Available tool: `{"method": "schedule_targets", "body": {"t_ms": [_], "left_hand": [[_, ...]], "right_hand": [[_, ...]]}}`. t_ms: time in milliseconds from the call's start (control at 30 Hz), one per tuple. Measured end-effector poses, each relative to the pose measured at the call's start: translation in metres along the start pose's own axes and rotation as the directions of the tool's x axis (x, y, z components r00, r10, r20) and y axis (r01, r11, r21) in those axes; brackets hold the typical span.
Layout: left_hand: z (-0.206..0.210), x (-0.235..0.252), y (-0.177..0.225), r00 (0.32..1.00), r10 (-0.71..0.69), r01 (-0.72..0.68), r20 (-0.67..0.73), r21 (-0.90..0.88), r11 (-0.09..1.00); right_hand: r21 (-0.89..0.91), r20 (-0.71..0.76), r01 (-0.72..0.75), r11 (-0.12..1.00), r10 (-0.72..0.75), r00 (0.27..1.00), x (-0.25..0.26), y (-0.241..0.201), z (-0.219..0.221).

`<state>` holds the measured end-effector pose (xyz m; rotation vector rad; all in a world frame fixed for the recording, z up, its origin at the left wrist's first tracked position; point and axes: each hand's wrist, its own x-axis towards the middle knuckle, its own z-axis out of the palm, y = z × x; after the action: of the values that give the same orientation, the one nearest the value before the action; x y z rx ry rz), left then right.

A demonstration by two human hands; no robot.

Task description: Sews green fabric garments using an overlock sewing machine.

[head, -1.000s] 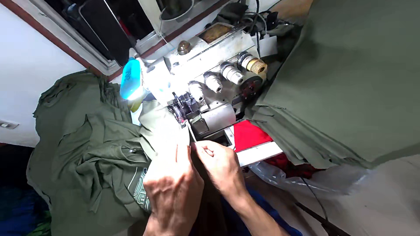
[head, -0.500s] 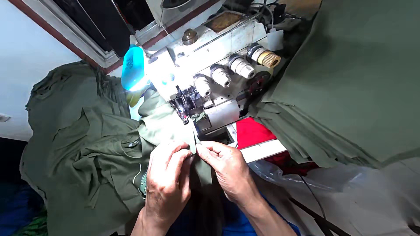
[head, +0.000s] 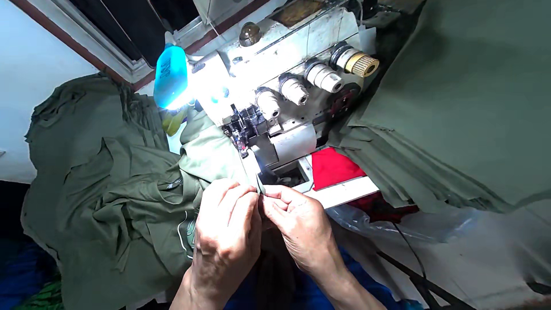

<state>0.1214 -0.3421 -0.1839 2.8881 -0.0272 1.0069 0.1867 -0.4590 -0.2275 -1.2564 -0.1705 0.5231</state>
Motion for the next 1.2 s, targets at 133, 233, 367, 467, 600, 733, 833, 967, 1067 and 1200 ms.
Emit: {"method": "schedule_targets", "body": {"t_ms": [133, 233, 367, 467, 600, 733, 833, 967, 1067, 1200], "left_hand": [[0.003, -0.005, 0.001, 0.999, 0.034, -0.034, 0.025, 0.026, 0.999], [0.007, -0.011, 0.001, 1.0, 0.025, -0.025, -0.003, -0.045, 0.999], [0.005, -0.015, -0.003, 0.996, -0.062, 0.061, 0.066, 0.023, 0.998], [0.01, -0.011, -0.005, 0.985, -0.111, 0.079, 0.132, 0.226, 0.971], [0.013, 0.001, -0.008, 0.984, -0.145, 0.113, 0.108, 0.26, 0.959], [0.023, 0.018, -0.018, 0.972, -0.218, 0.191, 0.087, 0.247, 0.95], [0.034, 0.029, -0.03, 0.966, -0.252, 0.228, 0.064, 0.256, 0.94], [0.04, 0.036, -0.04, 0.91, -0.394, 0.341, 0.13, 0.305, 0.889], [0.025, 0.016, -0.041, 0.91, -0.414, 0.402, 0.021, 0.199, 0.894], [-0.011, -0.022, 0.012, 0.869, -0.487, 0.488, 0.089, 0.005, 0.873]], "right_hand": [[0.074, 0.032, -0.006, 0.997, 0.003, 0.999, -0.002, -0.002, -0.001], [0.249, 0.065, -0.111, 0.962, 0.097, 0.993, 0.006, -0.008, 0.001], [0.153, 0.002, -0.104, 0.983, 0.105, 0.994, 0.014, -0.004, 0.0], [0.043, -0.065, -0.057, 0.997, 0.06, 0.996, 0.014, -0.001, 0.003], [-0.054, -0.096, -0.041, 0.998, 0.035, 0.995, 0.031, -0.002, 0.011], [0.008, -0.118, -0.093, 0.996, 0.093, 0.989, 0.051, -0.006, 0.023], [0.037, -0.153, -0.123, 0.992, 0.127, 0.98, 0.055, -0.006, 0.026], [-0.02, -0.144, 0.008, 1.0, -0.01, 0.99, 0.051, 0.005, 0.023], [-0.144, -0.089, -0.012, 0.989, -0.001, 0.996, 0.034, -0.001, 0.02], [-0.209, 0.063, -0.056, 0.976, 0.071, 0.995, 0.022, -0.006, 0.031]]}}
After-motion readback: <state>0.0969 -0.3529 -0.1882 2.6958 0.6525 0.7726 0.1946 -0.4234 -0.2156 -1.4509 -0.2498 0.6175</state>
